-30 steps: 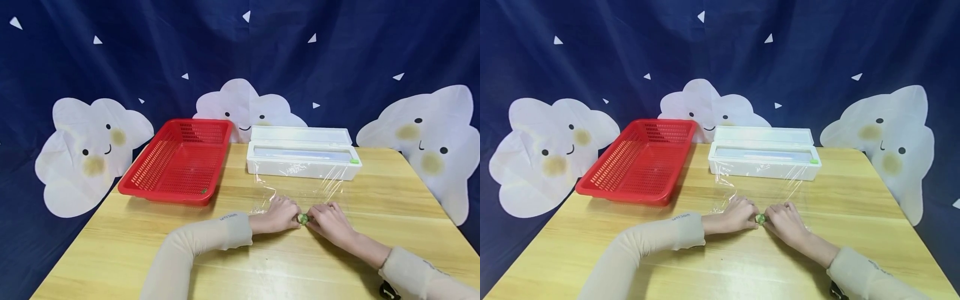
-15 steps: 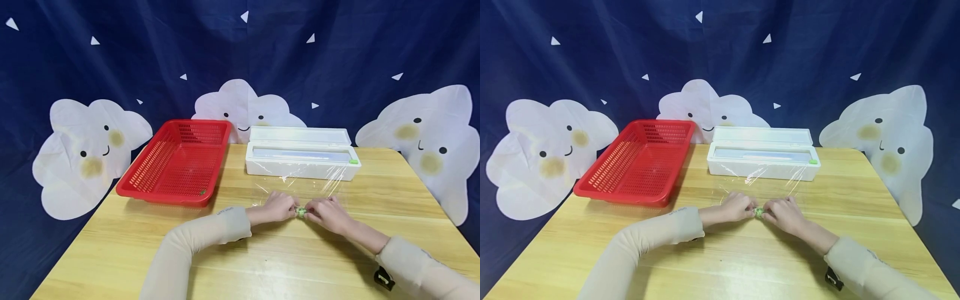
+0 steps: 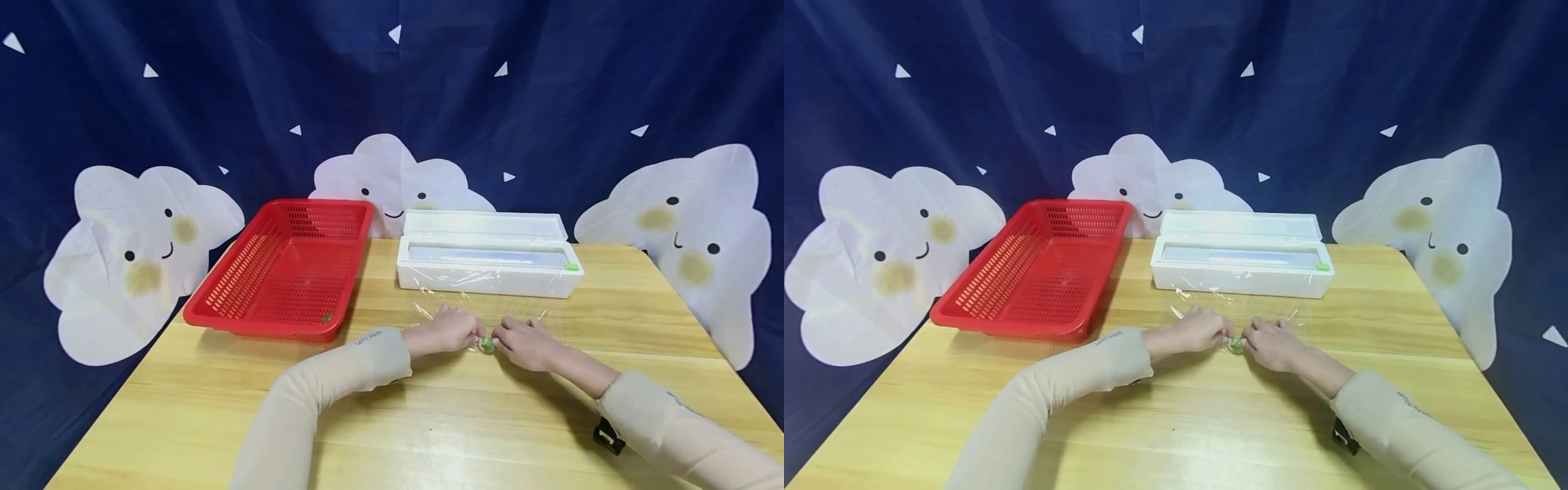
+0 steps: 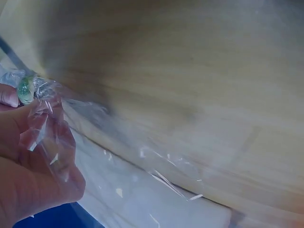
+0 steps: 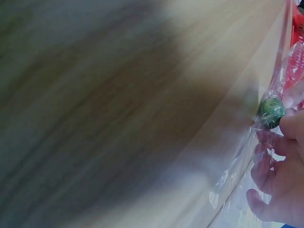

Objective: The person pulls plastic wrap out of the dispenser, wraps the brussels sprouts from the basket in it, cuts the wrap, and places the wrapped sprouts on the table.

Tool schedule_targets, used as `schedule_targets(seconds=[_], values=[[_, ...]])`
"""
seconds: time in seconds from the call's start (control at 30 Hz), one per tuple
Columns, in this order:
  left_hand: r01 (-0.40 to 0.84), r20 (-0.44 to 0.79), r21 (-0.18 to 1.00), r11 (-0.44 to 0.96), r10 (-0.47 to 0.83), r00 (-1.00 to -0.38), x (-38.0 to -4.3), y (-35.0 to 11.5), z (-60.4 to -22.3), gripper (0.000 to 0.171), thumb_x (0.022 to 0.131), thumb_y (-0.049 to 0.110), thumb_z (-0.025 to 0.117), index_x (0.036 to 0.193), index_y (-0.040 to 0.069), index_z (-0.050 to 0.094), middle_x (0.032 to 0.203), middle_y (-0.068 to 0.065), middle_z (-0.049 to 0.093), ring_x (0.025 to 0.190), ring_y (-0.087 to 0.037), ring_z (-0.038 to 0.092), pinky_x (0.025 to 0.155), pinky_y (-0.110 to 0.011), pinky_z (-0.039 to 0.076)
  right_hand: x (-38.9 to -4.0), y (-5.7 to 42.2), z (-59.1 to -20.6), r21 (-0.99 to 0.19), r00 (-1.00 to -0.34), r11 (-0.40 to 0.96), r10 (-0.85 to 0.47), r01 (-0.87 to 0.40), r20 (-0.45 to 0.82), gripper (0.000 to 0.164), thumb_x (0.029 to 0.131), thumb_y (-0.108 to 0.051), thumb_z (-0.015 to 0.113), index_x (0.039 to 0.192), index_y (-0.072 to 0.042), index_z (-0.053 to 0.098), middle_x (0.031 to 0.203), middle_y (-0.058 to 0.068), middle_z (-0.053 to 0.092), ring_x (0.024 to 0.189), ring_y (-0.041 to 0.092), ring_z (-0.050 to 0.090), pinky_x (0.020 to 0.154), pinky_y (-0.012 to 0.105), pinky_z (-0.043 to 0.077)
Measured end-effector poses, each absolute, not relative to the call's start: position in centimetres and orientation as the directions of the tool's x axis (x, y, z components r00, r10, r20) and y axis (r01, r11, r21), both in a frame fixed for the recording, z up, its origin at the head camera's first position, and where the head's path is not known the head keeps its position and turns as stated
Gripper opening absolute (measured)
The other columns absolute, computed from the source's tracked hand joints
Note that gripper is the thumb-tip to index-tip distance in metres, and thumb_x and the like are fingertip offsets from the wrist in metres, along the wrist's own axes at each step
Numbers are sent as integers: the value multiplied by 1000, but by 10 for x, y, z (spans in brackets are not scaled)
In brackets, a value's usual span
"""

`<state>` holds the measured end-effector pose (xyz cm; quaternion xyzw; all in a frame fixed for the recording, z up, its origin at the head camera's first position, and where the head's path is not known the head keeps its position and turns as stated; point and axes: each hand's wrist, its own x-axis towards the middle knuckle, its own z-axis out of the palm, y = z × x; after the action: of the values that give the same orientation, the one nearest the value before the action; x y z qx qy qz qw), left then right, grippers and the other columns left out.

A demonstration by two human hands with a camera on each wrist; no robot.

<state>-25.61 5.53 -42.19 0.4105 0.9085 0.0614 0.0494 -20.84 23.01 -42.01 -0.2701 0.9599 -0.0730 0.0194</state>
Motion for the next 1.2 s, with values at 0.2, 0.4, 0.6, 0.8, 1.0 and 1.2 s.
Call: schedule_targets(seconds=[0.2,0.4,0.6,0.8,1.0,1.2], values=[[693,31,121,711,695,-718,-243,53,-417,14,87,24,59,95,25,70,91,9,66,85,-10,54,78,-29,36,-205,230,-423,-144,-879,867,-472,-477,70,15,91,-22,52,87,-13,64,76,-4,45,70,12,45,71,46,37],[745,69,86,662,742,-667,-229,57,-412,22,85,22,61,106,26,67,106,7,63,92,-12,50,78,-26,31,-204,231,-423,-164,-899,886,-412,-433,152,15,88,-21,56,84,-12,67,74,-3,46,70,15,46,67,43,35],[729,50,59,682,727,-685,-228,56,-414,29,83,23,64,112,26,65,105,7,63,91,-11,51,76,-25,30,-204,228,-420,-91,-850,862,-467,-500,243,9,82,-19,66,85,-11,66,77,-1,53,76,23,51,71,46,39],[717,55,91,691,715,-697,-231,56,-417,28,81,22,65,109,26,66,101,9,64,86,-9,50,71,-23,26,-204,227,-423,-89,-820,835,-503,-543,274,22,67,-23,78,80,-12,64,78,-2,60,75,19,52,75,48,40],[703,52,153,694,705,-707,-237,58,-420,28,79,22,69,106,27,67,101,11,66,79,-7,48,69,-22,24,-205,232,-436,-87,-826,848,-479,-523,295,25,66,-23,79,80,-13,62,77,-4,58,73,17,51,73,43,38],[689,30,181,702,696,-717,-242,61,-421,27,75,24,73,101,28,69,94,14,67,77,-6,47,70,-23,24,-206,233,-444,-63,-834,866,-457,-497,308,22,69,-24,77,82,-13,63,76,-4,58,71,17,51,69,38,36]])
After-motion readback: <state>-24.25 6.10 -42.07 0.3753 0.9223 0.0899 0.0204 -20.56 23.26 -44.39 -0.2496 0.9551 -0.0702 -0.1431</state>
